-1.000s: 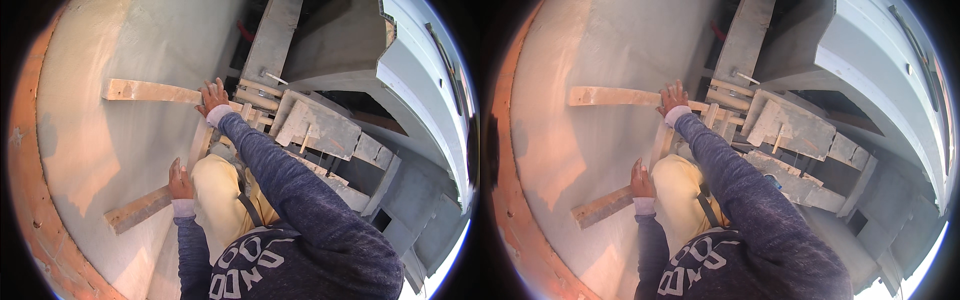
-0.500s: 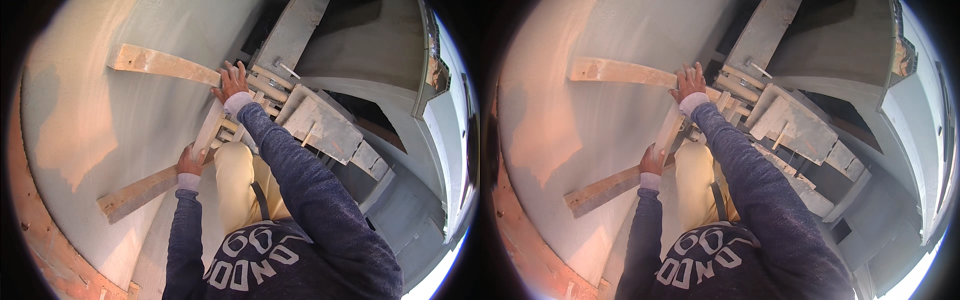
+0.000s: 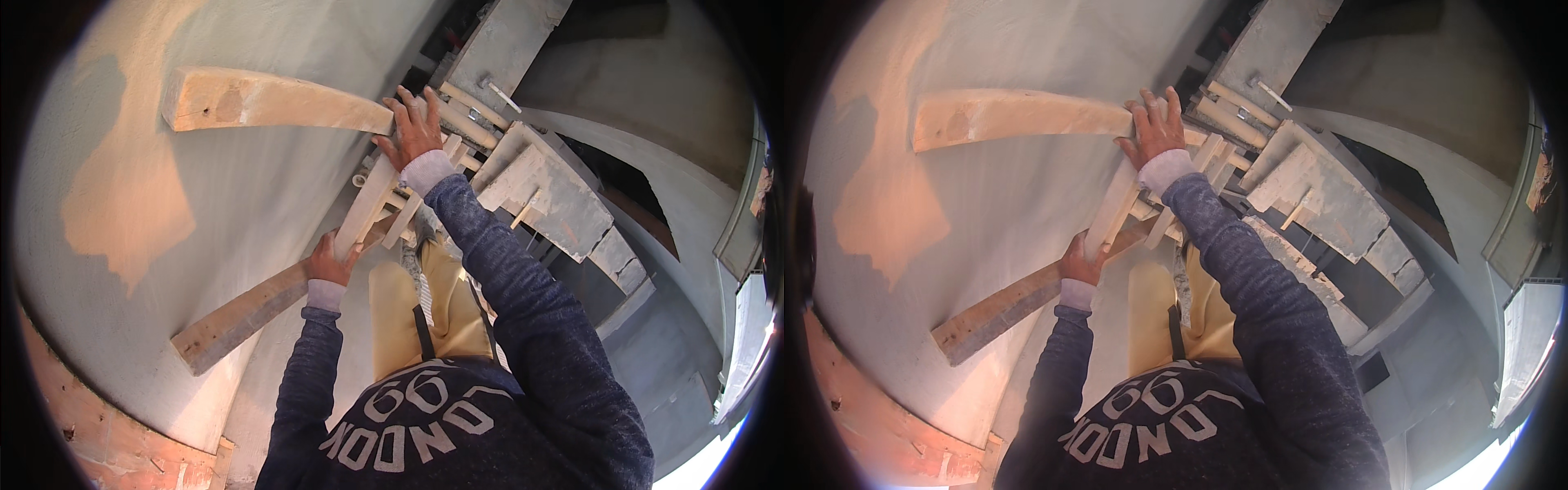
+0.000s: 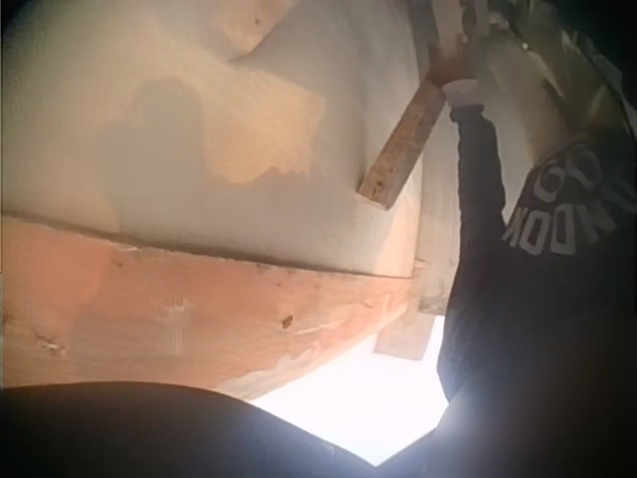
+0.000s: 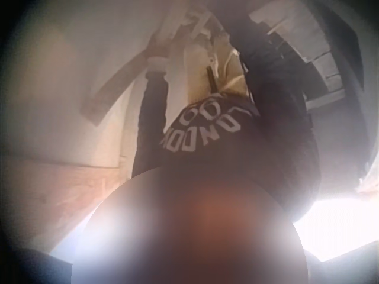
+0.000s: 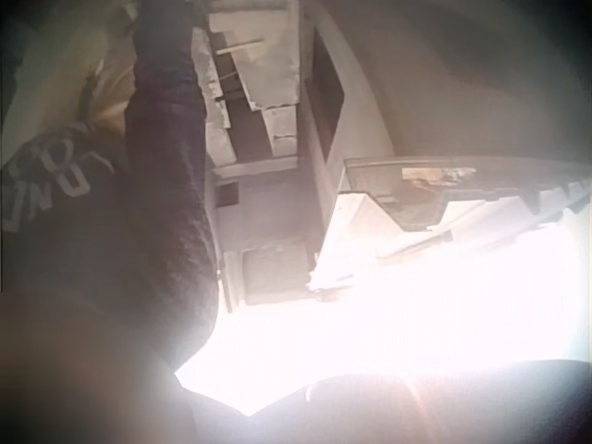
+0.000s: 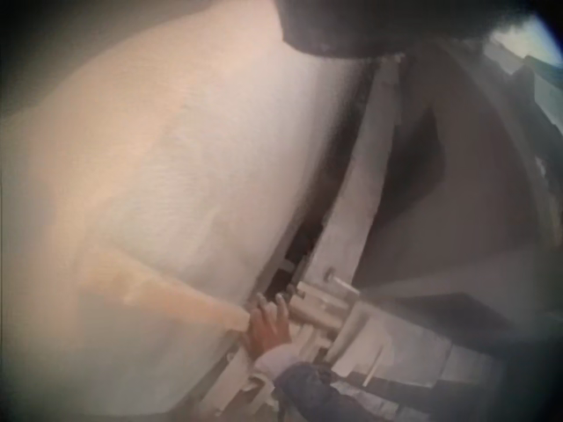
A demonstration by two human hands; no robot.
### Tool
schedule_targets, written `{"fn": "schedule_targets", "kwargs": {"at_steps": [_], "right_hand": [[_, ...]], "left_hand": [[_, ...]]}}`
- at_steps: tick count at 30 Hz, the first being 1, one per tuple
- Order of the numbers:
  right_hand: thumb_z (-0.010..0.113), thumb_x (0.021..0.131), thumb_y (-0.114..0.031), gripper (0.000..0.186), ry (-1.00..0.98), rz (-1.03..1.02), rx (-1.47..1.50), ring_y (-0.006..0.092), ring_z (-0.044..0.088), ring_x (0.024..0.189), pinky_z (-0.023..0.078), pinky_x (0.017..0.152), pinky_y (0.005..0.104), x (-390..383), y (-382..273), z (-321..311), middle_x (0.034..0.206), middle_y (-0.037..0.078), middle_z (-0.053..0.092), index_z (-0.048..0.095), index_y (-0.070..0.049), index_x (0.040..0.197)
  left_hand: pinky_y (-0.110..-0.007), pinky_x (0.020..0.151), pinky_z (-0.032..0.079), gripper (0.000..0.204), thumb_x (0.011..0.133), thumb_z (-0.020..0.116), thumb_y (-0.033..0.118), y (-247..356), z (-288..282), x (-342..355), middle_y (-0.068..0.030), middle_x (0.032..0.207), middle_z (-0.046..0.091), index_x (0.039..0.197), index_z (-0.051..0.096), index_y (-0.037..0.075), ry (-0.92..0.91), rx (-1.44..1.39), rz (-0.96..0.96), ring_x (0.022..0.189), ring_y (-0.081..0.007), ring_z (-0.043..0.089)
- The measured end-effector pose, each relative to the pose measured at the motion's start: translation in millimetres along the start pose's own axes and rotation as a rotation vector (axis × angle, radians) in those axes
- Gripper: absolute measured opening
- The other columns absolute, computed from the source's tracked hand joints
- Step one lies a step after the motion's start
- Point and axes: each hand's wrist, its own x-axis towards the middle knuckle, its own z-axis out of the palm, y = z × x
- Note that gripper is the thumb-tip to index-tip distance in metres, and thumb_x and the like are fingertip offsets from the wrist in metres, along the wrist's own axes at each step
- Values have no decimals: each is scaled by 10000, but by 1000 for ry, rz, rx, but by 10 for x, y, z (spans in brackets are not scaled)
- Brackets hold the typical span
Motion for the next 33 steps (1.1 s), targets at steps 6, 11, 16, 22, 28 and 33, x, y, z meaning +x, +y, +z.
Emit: {"fn": "schedule_targets", "kwargs": {"at_steps": [6,11,16,22,28,33], "right_hand": [[763,776,-308,675,-49,20,-24,479,154,1382,246,1140,560,4,25,13,1480,120,321,426,-161,1342],[778,754,-316,689,1,-4,5,459,158,1389,253,1139,543,-39,8,51,1474,122,319,433,-158,1329],[803,716,-336,753,114,-4,40,416,147,1413,265,1123,541,-85,76,126,1467,124,323,433,-131,1340],[813,707,-337,872,200,15,189,393,71,1444,238,1135,566,-148,112,202,1491,139,289,351,-111,1411],[771,737,-391,867,381,-23,302,361,32,1458,125,1167,566,-181,175,334,1534,162,205,342,-97,1431],[755,753,-375,815,608,104,376,349,117,1446,162,1168,533,-852,327,182,1532,155,207,361,-102,1412]], "left_hand": [[-429,791,508,489,780,751,310,9,5,5,-180,1014,639,1129,572,17,-15,-21,-25,935,-371,627],[-423,761,505,443,787,744,301,24,-9,-46,-183,975,646,1094,599,16,20,-33,-47,891,-370,632],[-421,751,500,388,790,725,245,-15,71,-13,-199,938,650,1072,611,4,70,-64,-12,849,-370,636],[-383,697,481,345,855,660,277,-24,99,-28,-170,841,645,1016,596,-22,54,-114,-10,761,-282,621],[-362,665,465,419,938,569,361,-72,166,-57,-148,843,619,1015,583,-51,48,-128,10,737,-229,574],[-365,700,467,465,961,539,390,-111,156,-20,-160,909,617,1037,581,-67,40,-80,109,788,-231,575]]}}
